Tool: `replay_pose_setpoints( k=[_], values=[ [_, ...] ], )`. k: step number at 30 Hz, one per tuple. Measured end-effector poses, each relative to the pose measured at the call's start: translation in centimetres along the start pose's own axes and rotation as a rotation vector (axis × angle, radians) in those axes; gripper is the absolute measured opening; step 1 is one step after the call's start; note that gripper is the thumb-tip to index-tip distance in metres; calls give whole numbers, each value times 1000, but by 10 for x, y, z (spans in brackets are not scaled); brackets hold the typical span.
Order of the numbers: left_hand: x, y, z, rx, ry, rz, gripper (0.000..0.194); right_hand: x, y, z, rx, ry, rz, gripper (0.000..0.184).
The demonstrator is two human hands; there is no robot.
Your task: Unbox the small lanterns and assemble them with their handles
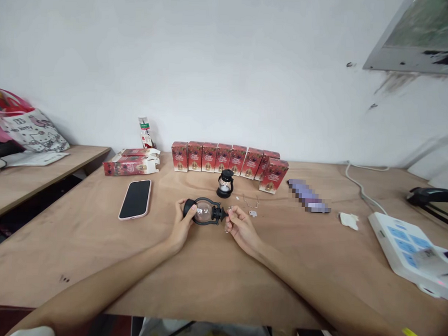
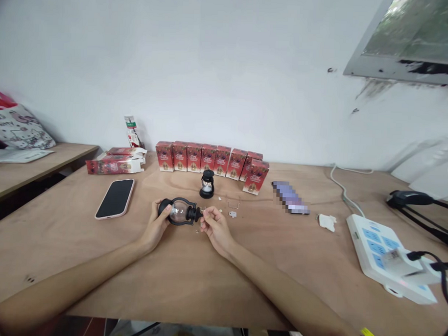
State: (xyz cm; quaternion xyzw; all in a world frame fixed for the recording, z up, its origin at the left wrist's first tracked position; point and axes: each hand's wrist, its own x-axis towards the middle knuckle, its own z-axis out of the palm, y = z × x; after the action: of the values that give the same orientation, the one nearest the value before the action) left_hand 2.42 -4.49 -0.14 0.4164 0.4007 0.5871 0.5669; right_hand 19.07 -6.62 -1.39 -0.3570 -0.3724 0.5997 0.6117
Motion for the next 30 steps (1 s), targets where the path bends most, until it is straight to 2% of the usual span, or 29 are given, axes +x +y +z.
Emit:
replay_pose_setpoints(
  k=[3, 6, 8, 9, 11, 14, 17, 24, 30],
  values=[
    [2, 3, 1, -74, 45, -17, 45, 5, -12, -2, -45, 54, -133, 37],
    [6, 6, 2, -145, 100, -21, 41, 19, -35, -23, -205, 279, -436, 34],
    [7, 8, 2, -161, 114, -14, 38, 28, -52, -48, -432, 458, -643, 30],
    [8, 8, 2, -161, 114, -13, 37, 31, -58, -62, -590, 513, -698, 29],
    [8, 8, 2, -160, 109, -15, 35, 33, -67, -87, -933, 531, -761, 28],
    [8, 8, 2, -153, 108, -20, 34, 29, -68, -111, -1368, 499, -802, 31],
    [7, 7, 2, -149, 117, -25, 33, 27, -61, -116, -1591, 466, -825, 36],
    [6, 8, 3, -167, 140, -35, 32, 37, -41, -118, -1707, 443, -858, 36],
    [7, 6, 3, -175, 152, -37, 34, 39, -40, -124, -1741, 474, -825, 37]
  ],
)
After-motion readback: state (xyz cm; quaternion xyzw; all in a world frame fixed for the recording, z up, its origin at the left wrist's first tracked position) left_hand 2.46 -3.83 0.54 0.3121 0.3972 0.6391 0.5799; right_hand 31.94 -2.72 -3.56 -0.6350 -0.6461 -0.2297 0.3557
